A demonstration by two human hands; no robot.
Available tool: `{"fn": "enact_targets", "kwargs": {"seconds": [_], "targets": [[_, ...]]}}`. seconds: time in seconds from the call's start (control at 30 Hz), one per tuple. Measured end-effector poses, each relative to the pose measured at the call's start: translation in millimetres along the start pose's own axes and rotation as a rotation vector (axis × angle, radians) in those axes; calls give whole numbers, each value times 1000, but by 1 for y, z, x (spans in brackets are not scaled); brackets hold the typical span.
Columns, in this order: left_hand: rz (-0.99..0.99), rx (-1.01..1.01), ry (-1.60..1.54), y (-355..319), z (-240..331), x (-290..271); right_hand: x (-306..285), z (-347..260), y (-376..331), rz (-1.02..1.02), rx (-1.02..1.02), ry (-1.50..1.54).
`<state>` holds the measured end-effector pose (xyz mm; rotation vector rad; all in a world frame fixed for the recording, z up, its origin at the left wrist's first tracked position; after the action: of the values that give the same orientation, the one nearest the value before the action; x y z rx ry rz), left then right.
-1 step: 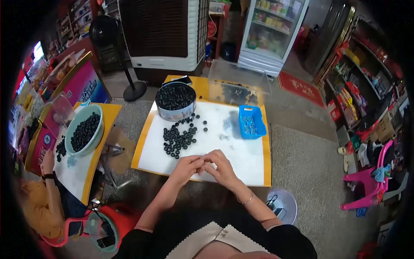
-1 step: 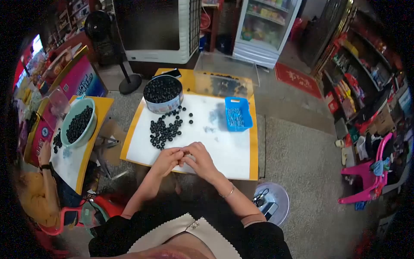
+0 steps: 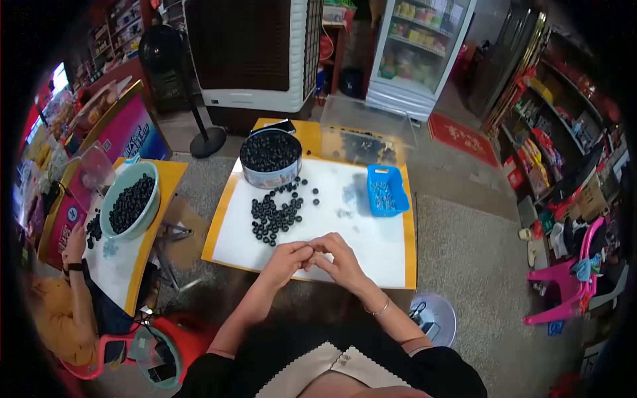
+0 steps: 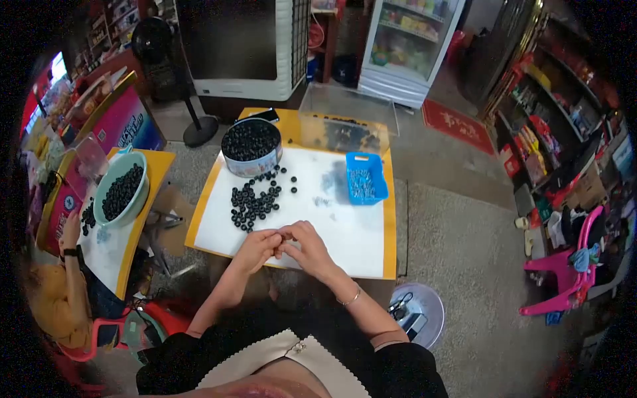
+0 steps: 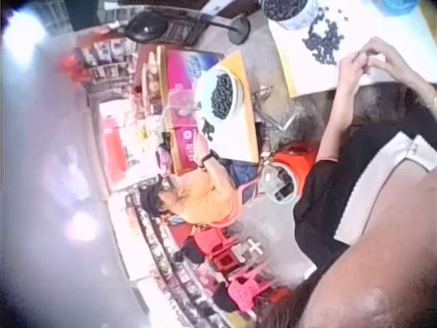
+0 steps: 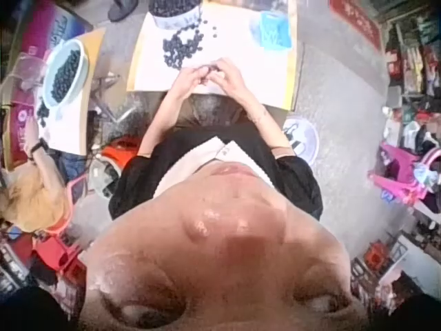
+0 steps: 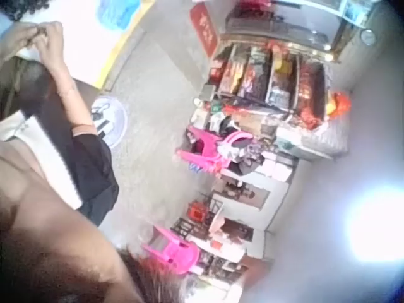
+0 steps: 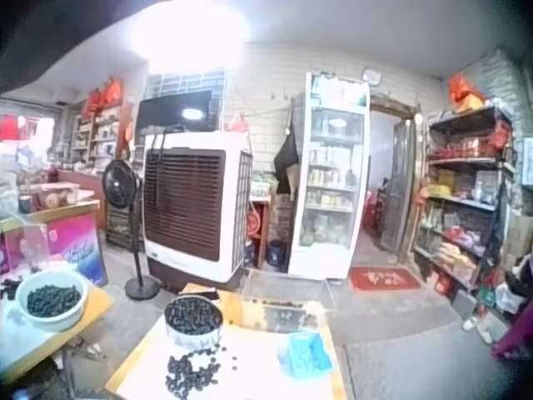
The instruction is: The person assembles small black plastic or rubber components by hand at a table.
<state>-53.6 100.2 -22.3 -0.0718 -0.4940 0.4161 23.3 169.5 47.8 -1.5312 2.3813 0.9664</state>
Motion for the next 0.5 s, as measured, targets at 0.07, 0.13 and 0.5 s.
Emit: {"fn": "enact_targets", "kwargs": {"seconds": [0.07, 0.13, 0.5], "targets": [[-19, 0, -47, -3, -2, 0, 2, 1, 2, -29, 6, 7], [30, 36, -70, -2, -4, -6, 2, 7, 0, 25, 78, 82], [142, 57, -69, -5, -20, -8, 13, 7, -11, 48, 74, -9]]}}
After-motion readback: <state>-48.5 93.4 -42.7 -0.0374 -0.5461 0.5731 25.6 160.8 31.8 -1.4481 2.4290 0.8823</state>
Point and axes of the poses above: each hand's wrist, its own y-axis towards the middle knuckle, its own x-axis out of the palm, z = x × y, the point moved 9 cm from there along y, towards the middle knuckle, and after that the axes turned 1 degree about -x, right-handed, at the moved point
